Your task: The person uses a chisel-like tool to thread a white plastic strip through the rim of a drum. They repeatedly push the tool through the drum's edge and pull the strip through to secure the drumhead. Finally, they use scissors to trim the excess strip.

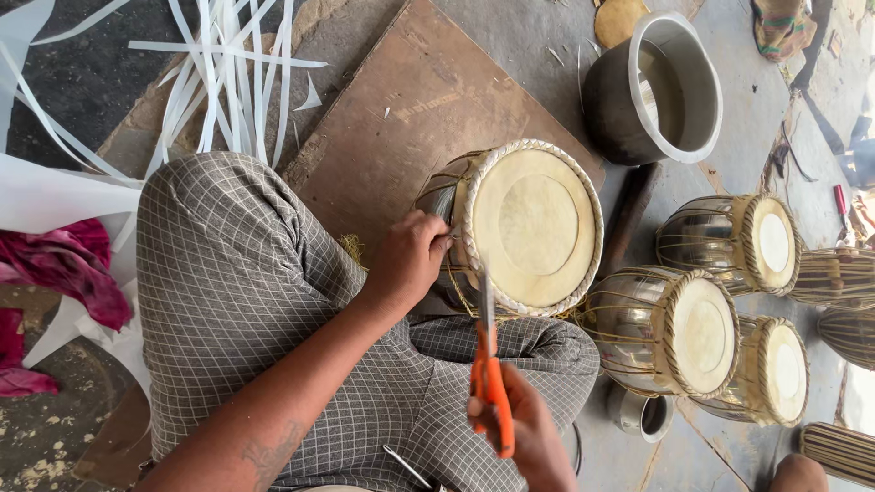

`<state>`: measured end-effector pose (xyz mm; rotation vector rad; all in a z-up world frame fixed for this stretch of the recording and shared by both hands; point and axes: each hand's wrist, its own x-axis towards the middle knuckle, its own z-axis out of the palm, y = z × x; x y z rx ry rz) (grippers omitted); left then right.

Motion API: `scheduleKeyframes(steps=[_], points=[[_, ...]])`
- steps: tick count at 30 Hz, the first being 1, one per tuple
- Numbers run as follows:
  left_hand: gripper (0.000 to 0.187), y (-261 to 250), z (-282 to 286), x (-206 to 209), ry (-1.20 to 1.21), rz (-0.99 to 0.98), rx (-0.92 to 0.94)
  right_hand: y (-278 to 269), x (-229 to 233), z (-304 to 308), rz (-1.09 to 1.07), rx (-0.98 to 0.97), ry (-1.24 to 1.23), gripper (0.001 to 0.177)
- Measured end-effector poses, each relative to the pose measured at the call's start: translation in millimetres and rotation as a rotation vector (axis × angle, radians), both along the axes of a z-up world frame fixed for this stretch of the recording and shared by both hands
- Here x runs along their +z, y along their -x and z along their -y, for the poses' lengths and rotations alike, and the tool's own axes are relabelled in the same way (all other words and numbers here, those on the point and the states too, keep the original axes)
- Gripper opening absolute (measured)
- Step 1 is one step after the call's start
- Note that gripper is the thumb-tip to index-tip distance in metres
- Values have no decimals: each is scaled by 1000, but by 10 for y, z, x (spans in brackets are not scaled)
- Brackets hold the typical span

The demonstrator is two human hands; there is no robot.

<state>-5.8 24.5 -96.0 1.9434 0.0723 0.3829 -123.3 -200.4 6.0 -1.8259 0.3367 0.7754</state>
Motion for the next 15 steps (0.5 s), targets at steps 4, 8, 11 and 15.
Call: scheduleKeyframes(steps=[4,8,11,15], points=[[12,-42,-53,30,337,-275,-105,-13,-10,-201,-107,11,84,44],[16,-148,-103,36,1086,-642,-207,-143,-9,-283,-87,-43,28,47],[25,-176,-90,11,1184,-711,-184,-214,17,-320,-74,-41,40,48],[22,-182,-22,-86,1225,-637,-177,-269,24,-355,-79,-29,17,47]])
